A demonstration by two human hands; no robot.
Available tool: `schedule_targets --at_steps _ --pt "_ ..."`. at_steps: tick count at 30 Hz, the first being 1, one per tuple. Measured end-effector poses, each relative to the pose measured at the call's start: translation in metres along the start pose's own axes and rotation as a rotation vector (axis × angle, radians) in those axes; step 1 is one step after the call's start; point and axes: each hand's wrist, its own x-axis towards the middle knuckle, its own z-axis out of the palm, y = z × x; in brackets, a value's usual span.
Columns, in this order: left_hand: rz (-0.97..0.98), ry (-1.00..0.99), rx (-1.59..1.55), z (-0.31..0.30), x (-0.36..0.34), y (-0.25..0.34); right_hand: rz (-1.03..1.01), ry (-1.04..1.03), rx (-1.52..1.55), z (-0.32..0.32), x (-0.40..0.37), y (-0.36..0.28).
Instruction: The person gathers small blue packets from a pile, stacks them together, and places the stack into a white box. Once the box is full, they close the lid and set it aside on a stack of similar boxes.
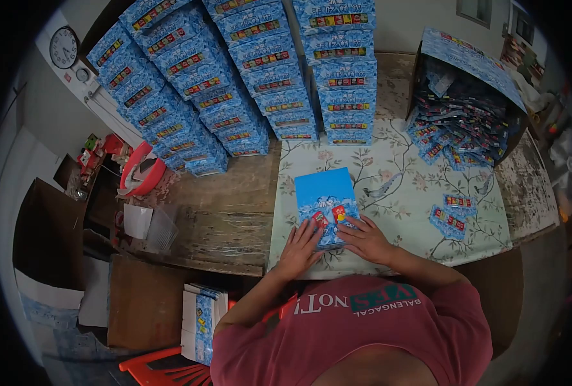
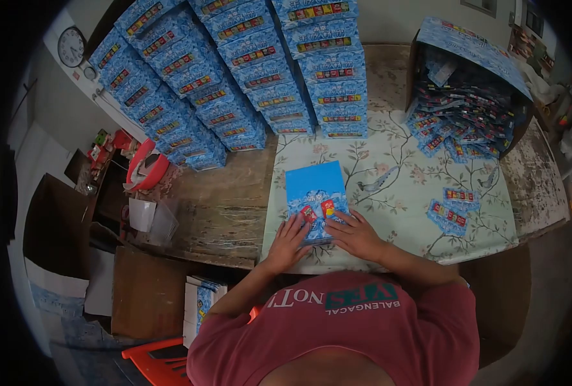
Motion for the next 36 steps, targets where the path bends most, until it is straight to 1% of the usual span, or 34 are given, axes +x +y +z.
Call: schedule_targets --at_steps 1,2,3,4,5,6,7,8,9,10,12,14,15,16,17,18,19,21,22,23,24,25,26,27,28,30,31,32,33,34,35,36 --pt "-0.096 0.17 -0.163 0.003 -0.001 0.002 -0.035 -0.054 0.05 -0.002 0.002 0.005" --pt "-0.185 0.342 -0.323 0.006 -0.001 0.003 -0.038 -0.047 0.042 0.004 0.001 0.007" --pt "-0.173 0.353 -0.318 0.015 -0.002 0.0 0.23 0.176 0.28 0.016 -0.003 0.008" --pt "-0.305 0.307 -0.734 0.026 -0.002 -0.002 0.492 0.401 0.517 0.018 -0.004 0.008" --pt "-0.434 0.237 -1.154 0.039 0.001 -0.004 0.487 0.406 0.504 0.021 -0.004 0.006" --pt "-0.414 0.277 -1.314 0.03 0.01 0.008 0.66 0.396 0.922 0.025 0.003 -0.002" --pt "-0.401 0.276 -1.315 0.019 0.015 0.015 0.819 0.372 1.344 0.025 0.009 -0.006" --pt "-0.404 0.277 -1.275 0.007 0.022 0.018 0.839 0.422 1.477 0.016 0.011 -0.006" --pt "-0.41 0.279 -1.235 -0.003 0.028 0.021 0.826 0.428 1.471 0.004 0.015 -0.004" --pt "-0.4 0.286 -1.231 -0.013 0.036 0.022 0.751 0.456 1.404 -0.012 0.019 -0.001" --pt "-0.286 0.392 -1.042 -0.036 0.057 0.024 0.596 0.515 1.251 -0.055 0.035 -0.003" --pt "-0.159 0.578 -0.867 -0.089 0.093 0.04 0.417 0.604 1.048 -0.114 0.062 0.002" --pt "0.002 0.645 -0.861 -0.103 0.114 0.033 0.322 0.657 0.932 -0.14 0.075 0.009" --pt "0.17 0.712 -0.851 -0.118 0.136 0.024 0.226 0.751 0.921 -0.168 0.092 0.014" --pt "0.253 0.759 -0.69 -0.148 0.16 0.025 0.125 0.844 0.904 -0.196 0.112 0.019" --pt "0.335 0.804 -0.527 -0.182 0.184 0.03 0.138 0.871 0.917 -0.224 0.128 0.021" --pt "0.366 0.816 -0.589 -0.208 0.21 0.034 0.148 0.898 0.93 -0.253 0.146 0.024" --pt "0.411 0.812 -0.705 -0.258 0.26 0.038 0.071 0.994 0.852 -0.304 0.192 0.037" --pt "0.421 0.792 -0.758 -0.279 0.284 0.035 0.188 1.021 0.883 -0.326 0.216 0.028" --pt "0.433 0.903 -0.622 -0.294 0.312 0.026 0.307 1.046 0.915 -0.344 0.238 0.026" --pt "0.44 1.008 -0.482 -0.306 0.336 0.016 0.216 0.961 0.8 -0.36 0.255 0.064" --pt "0.444 1.013 -0.478 -0.314 0.352 0.007 0.131 0.874 0.686 -0.37 0.271 0.108" --pt "0.264 0.977 -0.418 -0.318 0.365 -0.004 0.126 0.875 0.687 -0.371 0.284 0.134" --pt "0.084 0.937 -0.355 -0.319 0.374 -0.014 0.266 0.727 0.531 -0.369 0.295 0.157" --pt "0.086 0.943 -0.349 -0.316 0.381 -0.022 0.397 0.575 0.372 -0.368 0.302 0.162" --pt "-0.089 0.946 -0.149 -0.313 0.389 -0.033 0.397 0.613 0.321 -0.353 0.309 0.164" --pt "-0.094 0.95 -0.149 -0.315 0.391 -0.035 0.406 0.647 0.268 -0.347 0.31 0.163" --pt "-0.15 0.894 -0.168 -0.319 0.392 -0.038 0.405 0.639 0.269 -0.344 0.315 0.169" --pt "-0.209 0.834 -0.188 -0.321 0.392 -0.041 0.355 0.645 0.255 -0.342 0.322 0.178" --pt "-0.225 0.828 -0.19 -0.319 0.395 -0.047 0.31 0.649 0.246 -0.339 0.327 0.187" --pt "-0.196 0.866 -0.176 -0.318 0.398 -0.053 0.317 0.632 0.259 -0.338 0.331 0.197" --pt "-0.169 0.903 -0.16 -0.314 0.396 -0.058 0.342 0.636 0.181 -0.339 0.332 0.201"
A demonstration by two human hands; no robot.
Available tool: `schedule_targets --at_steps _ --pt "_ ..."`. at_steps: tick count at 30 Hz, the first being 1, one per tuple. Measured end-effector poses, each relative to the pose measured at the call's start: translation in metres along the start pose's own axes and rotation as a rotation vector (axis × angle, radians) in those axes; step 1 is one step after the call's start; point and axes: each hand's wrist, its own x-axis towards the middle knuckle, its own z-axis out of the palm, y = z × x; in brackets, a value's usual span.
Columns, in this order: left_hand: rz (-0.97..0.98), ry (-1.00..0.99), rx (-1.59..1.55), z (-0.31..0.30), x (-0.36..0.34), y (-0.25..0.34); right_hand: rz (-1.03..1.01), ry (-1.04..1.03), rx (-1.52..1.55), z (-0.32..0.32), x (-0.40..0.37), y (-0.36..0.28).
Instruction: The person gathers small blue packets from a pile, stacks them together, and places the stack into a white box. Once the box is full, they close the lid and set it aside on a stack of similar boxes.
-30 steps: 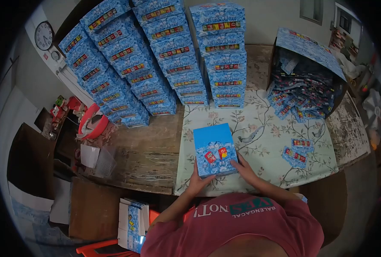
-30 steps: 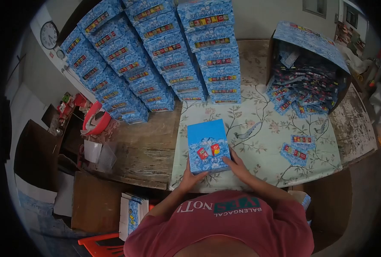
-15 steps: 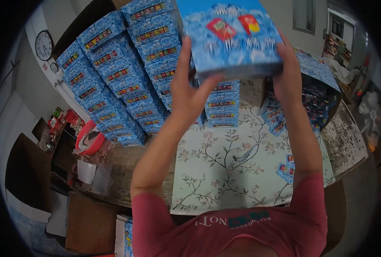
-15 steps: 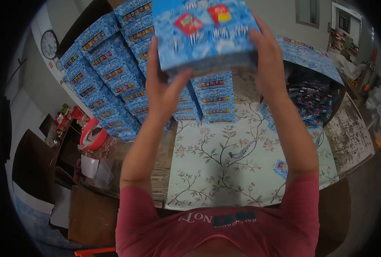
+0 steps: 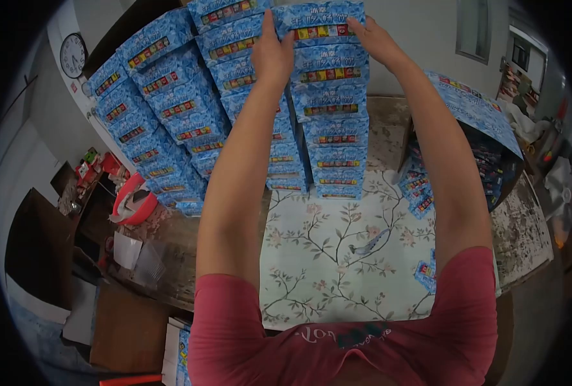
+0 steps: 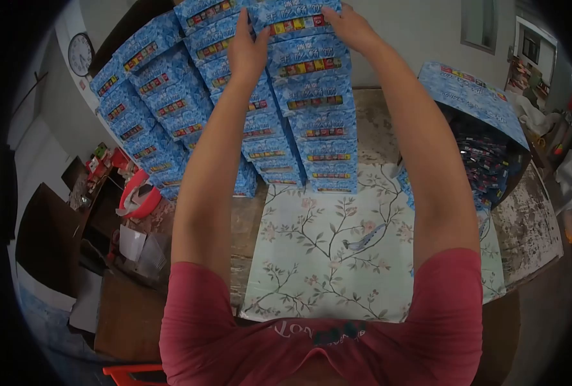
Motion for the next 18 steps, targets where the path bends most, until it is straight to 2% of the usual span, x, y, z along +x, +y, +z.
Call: schedule_targets --at_steps 1,2,3,5,6,8,10,11,12,13,14,15,17,18 --pt "-0.021 -0.01 0.01 0.0 -0.01 -0.009 -0.002 0.017 -0.077 0.004 -0.001 0.005" --pt "0.128 0.125 0.025 0.002 -0.022 -0.017 0.016 0.003 -0.073 0.012 -0.008 0.014" --pt "0.28 0.251 0.023 0.008 -0.036 -0.019 -0.09 0.066 -0.045 0.017 -0.029 0.01" --pt "0.195 0.053 -0.225 -0.007 -0.096 -0.019 -0.265 0.227 -0.046 0.008 -0.093 0.005" --pt "0.077 -0.038 -0.302 -0.014 -0.137 -0.019 -0.337 0.323 -0.08 -0.006 -0.131 0.006" --pt "0.012 -0.207 -0.205 -0.02 -0.234 -0.037 -0.227 0.253 0.037 -0.02 -0.224 0.019" --pt "-0.093 -0.403 -0.165 -0.025 -0.34 -0.067 -0.034 0.217 -0.004 -0.039 -0.32 0.031" --pt "-0.197 -0.539 -0.164 -0.033 -0.393 -0.089 0.054 0.268 -0.062 -0.056 -0.362 0.041" --pt "-0.294 -0.582 -0.172 -0.043 -0.442 -0.103 0.296 0.381 0.0 -0.077 -0.407 0.047" --pt "-0.384 -0.628 -0.115 -0.059 -0.467 -0.093 0.52 0.501 0.068 -0.099 -0.449 0.047" --pt "-0.474 -0.667 -0.044 -0.069 -0.486 -0.079 0.565 0.663 -0.061 -0.131 -0.488 0.052" --pt "-0.465 -0.74 -0.062 -0.07 -0.495 -0.064 0.602 0.807 -0.193 -0.171 -0.528 0.059" --pt "-0.394 -0.768 -0.069 -0.07 -0.502 -0.037 0.663 1.067 -0.258 -0.243 -0.614 0.062" --pt "-0.322 -0.838 -0.145 -0.06 -0.501 -0.024 0.828 1.055 -0.44 -0.272 -0.658 0.059"
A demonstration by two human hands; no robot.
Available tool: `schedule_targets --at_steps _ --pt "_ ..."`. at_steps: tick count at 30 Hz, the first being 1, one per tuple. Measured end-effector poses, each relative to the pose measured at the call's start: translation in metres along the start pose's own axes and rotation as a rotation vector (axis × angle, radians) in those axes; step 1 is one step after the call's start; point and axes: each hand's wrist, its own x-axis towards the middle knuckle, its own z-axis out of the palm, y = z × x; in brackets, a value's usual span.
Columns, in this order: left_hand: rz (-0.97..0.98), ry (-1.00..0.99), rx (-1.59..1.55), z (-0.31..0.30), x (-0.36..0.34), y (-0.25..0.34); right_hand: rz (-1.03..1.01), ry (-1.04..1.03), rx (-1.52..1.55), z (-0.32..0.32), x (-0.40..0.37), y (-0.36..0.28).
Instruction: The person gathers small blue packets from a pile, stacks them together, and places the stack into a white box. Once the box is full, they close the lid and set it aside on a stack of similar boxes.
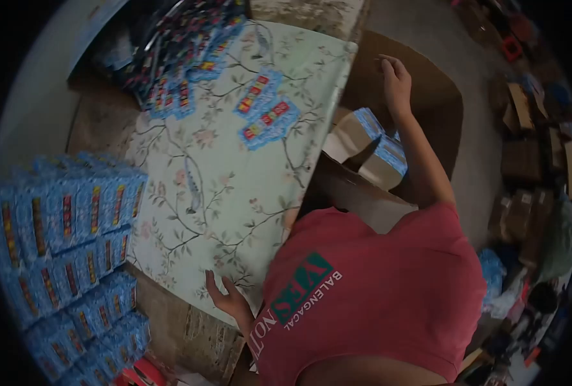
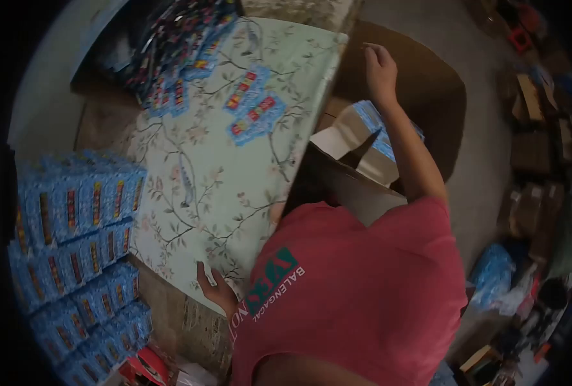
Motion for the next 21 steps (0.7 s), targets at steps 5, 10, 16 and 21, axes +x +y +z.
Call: schedule_targets --at_steps 5,10,16,21 --pt "0.481 -0.56 0.04 0.092 0.039 0.088 0.412 -0.247 -0.774 -0.133 -0.029 0.144" --pt "0.792 -0.705 0.345 0.193 0.043 0.157 0.986 -0.892 -0.999 -0.157 -0.111 0.231" --pt "0.903 -0.631 0.476 0.22 0.057 0.168 0.762 -0.701 -0.516 -0.232 -0.262 0.432" --pt "0.883 -0.588 0.496 0.225 0.054 0.173 1.108 -1.603 -0.754 -0.109 -0.161 0.261"
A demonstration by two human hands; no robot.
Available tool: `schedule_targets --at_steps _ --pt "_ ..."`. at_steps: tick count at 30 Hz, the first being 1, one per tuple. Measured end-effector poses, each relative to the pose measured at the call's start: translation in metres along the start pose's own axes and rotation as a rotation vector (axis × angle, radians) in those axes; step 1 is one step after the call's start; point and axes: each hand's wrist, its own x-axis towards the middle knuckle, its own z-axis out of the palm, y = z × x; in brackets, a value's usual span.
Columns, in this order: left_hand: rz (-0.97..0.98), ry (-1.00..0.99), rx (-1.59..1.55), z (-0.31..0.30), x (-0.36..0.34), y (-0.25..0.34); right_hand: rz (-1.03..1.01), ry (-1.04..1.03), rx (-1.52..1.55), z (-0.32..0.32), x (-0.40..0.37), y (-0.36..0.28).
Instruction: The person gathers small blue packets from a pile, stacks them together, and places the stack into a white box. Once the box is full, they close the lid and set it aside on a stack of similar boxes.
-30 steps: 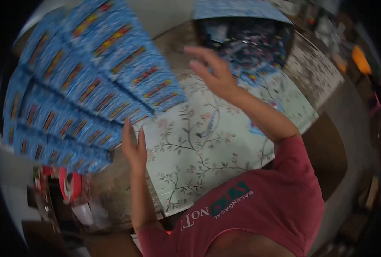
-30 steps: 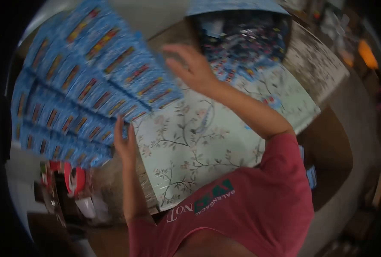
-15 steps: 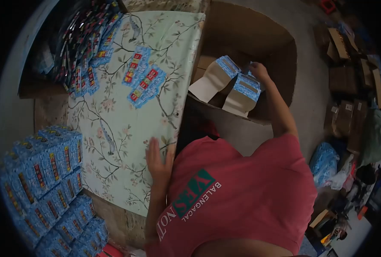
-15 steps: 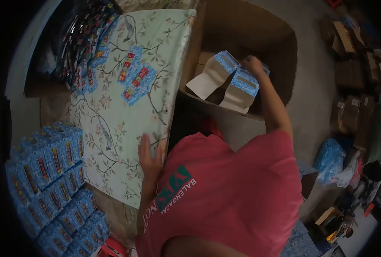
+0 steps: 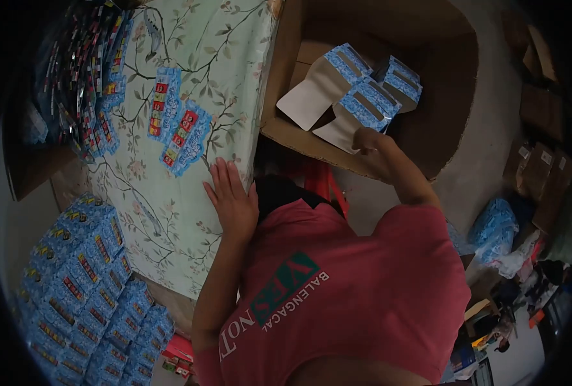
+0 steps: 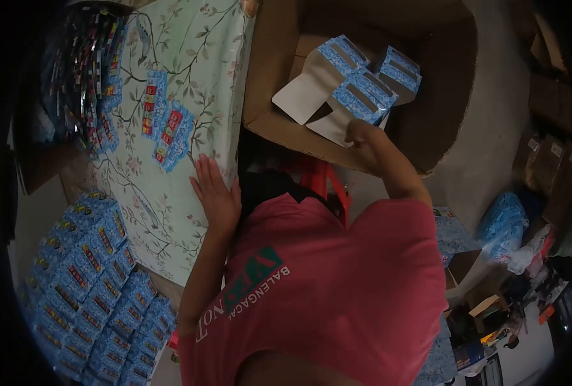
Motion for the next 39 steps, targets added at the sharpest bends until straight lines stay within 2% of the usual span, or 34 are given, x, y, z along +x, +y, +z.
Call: schedule_targets --at_steps 2,5,6,7,9,13,15,17,19,21,22,24,25,27,31,33,34,36,37,39 --pt "-0.007 -0.005 0.003 0.001 0.0 -0.001 -0.445 0.612 -0.151 0.023 0.049 -0.005" --pt "-0.003 0.014 0.004 0.004 0.002 -0.002 -0.446 0.648 -0.268 0.017 0.078 -0.045" --pt "0.002 0.019 0.005 0.003 0.001 -0.002 -0.339 0.553 -0.328 0.011 0.088 -0.058" --pt "-0.02 0.027 0.02 0.002 0.0 -0.002 -0.36 0.55 -0.346 0.009 0.099 -0.062" --pt "-0.034 -0.011 -0.009 0.001 0.001 -0.001 -0.215 0.68 -0.341 0.01 0.119 -0.066" --pt "-0.082 -0.042 -0.012 0.003 -0.001 -0.002 -0.185 0.663 -0.36 0.011 0.131 -0.059" --pt "-0.046 -0.016 -0.027 0.003 -0.001 -0.003 -0.207 0.479 -0.633 0.009 0.124 -0.046" --pt "-0.049 -0.015 -0.031 0.002 0.0 -0.003 -0.201 0.425 -0.622 0.001 0.108 -0.033" --pt "-0.046 -0.005 -0.038 0.001 0.0 -0.003 -0.188 0.381 -0.61 -0.013 0.075 -0.021" --pt "-0.028 -0.004 -0.028 -0.001 0.0 -0.003 -0.381 0.374 -0.485 -0.034 0.03 -0.009" --pt "-0.024 0.011 -0.039 -0.002 0.0 -0.002 -0.367 0.387 -0.492 -0.04 0.007 -0.003" --pt "-0.026 -0.022 -0.027 -0.005 0.002 -0.001 -0.555 0.687 -0.201 -0.053 -0.041 0.001" --pt "-0.02 0.005 -0.031 -0.006 0.001 -0.001 -0.553 0.711 -0.214 -0.06 -0.069 -0.002" --pt "-0.007 0.009 -0.029 -0.005 -0.001 -0.001 -0.787 0.775 -0.058 -0.072 -0.131 -0.015" --pt "-0.017 0.071 -0.075 -0.01 -0.002 0.0 -0.851 0.811 0.069 -0.081 -0.261 -0.06" --pt "-0.014 0.054 -0.347 -0.021 -0.001 0.005 -0.913 0.841 0.042 -0.077 -0.324 -0.099" --pt "-0.016 0.088 -0.33 -0.036 0.003 0.011 -0.94 0.858 0.02 -0.076 -0.346 -0.12" --pt "-0.013 0.242 -0.813 -0.07 0.007 0.024 -1.086 0.883 -0.226 -0.071 -0.382 -0.167" --pt "-0.024 0.283 -0.791 -0.084 0.008 0.022 -1.091 0.84 -0.194 -0.057 -0.401 -0.201" --pt "0.068 0.316 -1.238 -0.112 0.004 0.01 -1.223 0.789 -0.297 -0.046 -0.429 -0.257"
